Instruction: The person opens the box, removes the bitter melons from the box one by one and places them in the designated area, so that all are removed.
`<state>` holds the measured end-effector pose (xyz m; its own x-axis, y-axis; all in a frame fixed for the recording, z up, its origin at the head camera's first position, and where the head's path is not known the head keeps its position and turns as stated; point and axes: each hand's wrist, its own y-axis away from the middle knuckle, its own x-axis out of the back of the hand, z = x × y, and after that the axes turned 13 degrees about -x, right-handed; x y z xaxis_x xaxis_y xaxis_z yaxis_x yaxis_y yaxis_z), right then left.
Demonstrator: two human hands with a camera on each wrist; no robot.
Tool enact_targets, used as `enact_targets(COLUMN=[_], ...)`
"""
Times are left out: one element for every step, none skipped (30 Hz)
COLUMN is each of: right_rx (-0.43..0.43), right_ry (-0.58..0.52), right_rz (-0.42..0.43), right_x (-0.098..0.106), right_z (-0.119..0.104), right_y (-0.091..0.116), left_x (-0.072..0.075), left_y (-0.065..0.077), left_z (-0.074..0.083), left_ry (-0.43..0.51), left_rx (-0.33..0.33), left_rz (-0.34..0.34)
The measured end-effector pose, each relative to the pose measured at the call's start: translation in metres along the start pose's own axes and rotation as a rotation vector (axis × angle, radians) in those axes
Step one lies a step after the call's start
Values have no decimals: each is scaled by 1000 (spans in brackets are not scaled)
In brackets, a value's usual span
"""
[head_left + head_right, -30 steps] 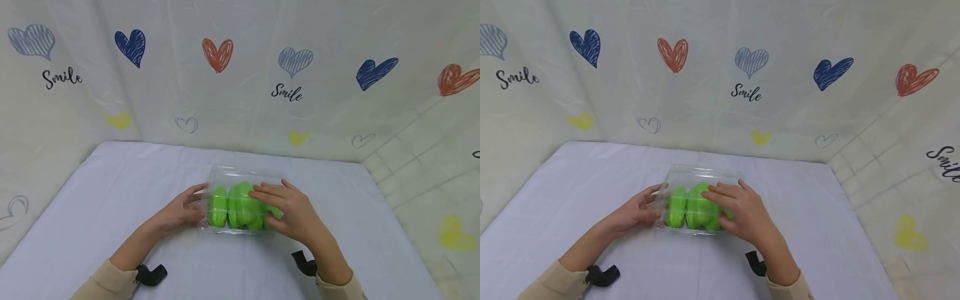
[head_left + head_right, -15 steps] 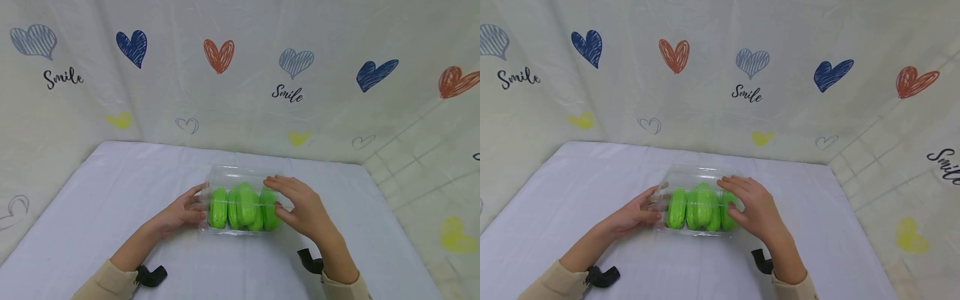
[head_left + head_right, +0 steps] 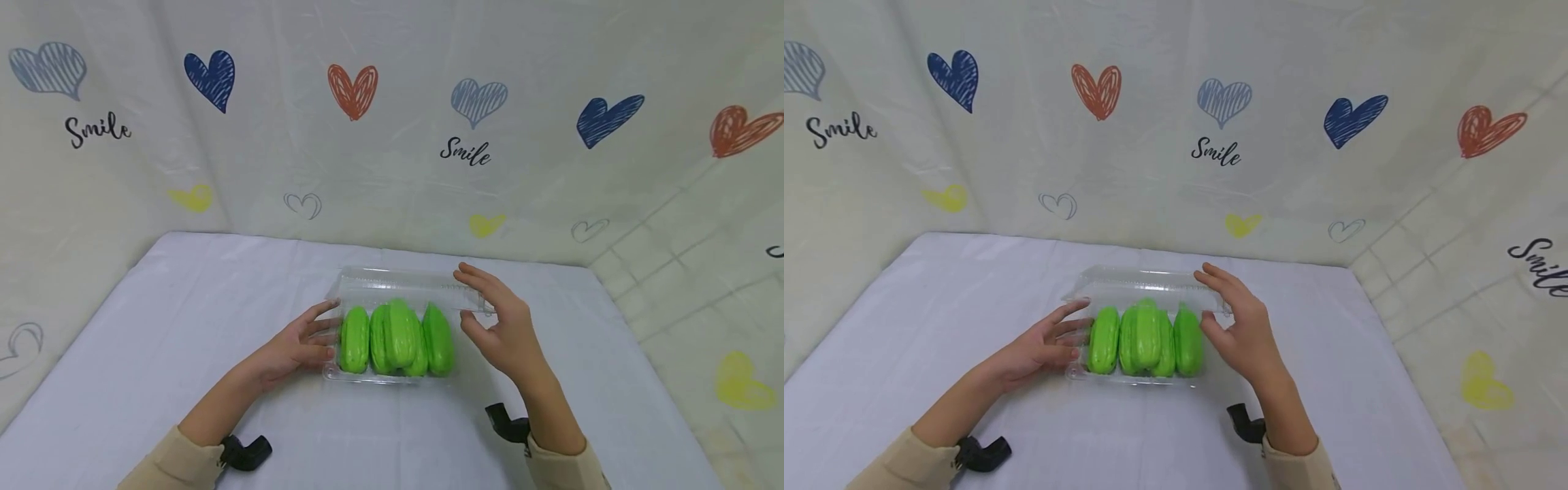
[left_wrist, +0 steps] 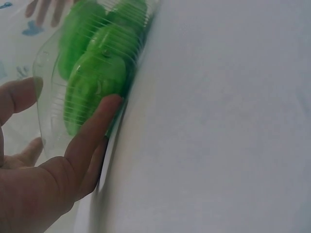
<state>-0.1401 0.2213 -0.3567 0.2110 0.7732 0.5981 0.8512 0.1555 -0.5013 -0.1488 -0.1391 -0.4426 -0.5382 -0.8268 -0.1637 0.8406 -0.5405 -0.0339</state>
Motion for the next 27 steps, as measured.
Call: enact_targets(right_rx=[-16, -35, -60, -86, -109, -127, -143, -158, -174, -185, -193, -199, -207, -216, -222, -225, -229, -232, -236, -243, -246, -251, -255, -260, -267, -276, -282], right_ry=[-15, -29, -45, -63, -84, -107, -129, -152, -183, -212, -237, -255, -277, -293, -306, -310, -311, -313, -317, -317, -317, -319, -320, -324, -328, -331, -333], right_rz=[15, 28, 38, 45, 48, 49, 46, 41, 33, 27, 19, 14, 11, 8, 4, 4, 3, 2, -1, -3, -7, -11, -17, -24, -30, -36, -42], right_x=[0, -1, -1, -1, -1, -1, -1, -2, -2, -2, -3, -3, -3, -4, -4, -4, -4, -5, -5, -6, -6, -7, -7, -8, -9, -9, -10], right_z=[2, 3, 5, 6, 7, 8, 9, 10, 11, 12, 13, 15, 16, 17, 18, 19, 20, 21, 22, 23, 25, 26, 28, 30, 31, 33, 35], right_y=[0, 0, 0, 0, 0, 0, 0, 0, 0, -1, -1, -1, -1, -1, 0, 0, 0, 0, 0, 1, 1, 0, 0, 0, 0, 0, 0], left_x=[0, 0, 0, 0, 0, 0, 0, 0, -1, -1, -1, -1, -1, -1, -1, -1, -1, -1, 0, 0, 0, 0, 0, 0, 0, 0, -1], left_y=[0, 0, 0, 0, -1, -1, -1, -1, 0, 0, 0, 0, 0, 0, -1, -1, -1, -1, -1, -1, -1, -1, -1, -1, -1, -2, -2], left_z=[0, 0, 0, 0, 0, 0, 0, 0, 1, 1, 1, 2, 2, 2, 2, 2, 2, 2, 1, 1, 1, 1, 1, 2, 2, 2, 2], left_ry=[-5, -9, -12, -13, -13, -13, -14, -14, -14, -15, -16, -17, -18, -20, -21, -22, -22, -23, -23, -23, -24, -24, -24, -23, -22, -23, -24], left_rx=[-3, -6, -9, -10, -10, -8, -5, -3, 0, 2, 4, 5, 5, 4, 5, 4, 5, 7, 8, 9, 11, 11, 12, 11, 11, 12, 12], left_rz=[-4, -8, -12, -13, -14, -12, -11, -9, -7, -4, -3, -3, -4, -4, -4, -4, -5, -4, -4, -4, -3, -4, -4, -2, -2, -1, 0])
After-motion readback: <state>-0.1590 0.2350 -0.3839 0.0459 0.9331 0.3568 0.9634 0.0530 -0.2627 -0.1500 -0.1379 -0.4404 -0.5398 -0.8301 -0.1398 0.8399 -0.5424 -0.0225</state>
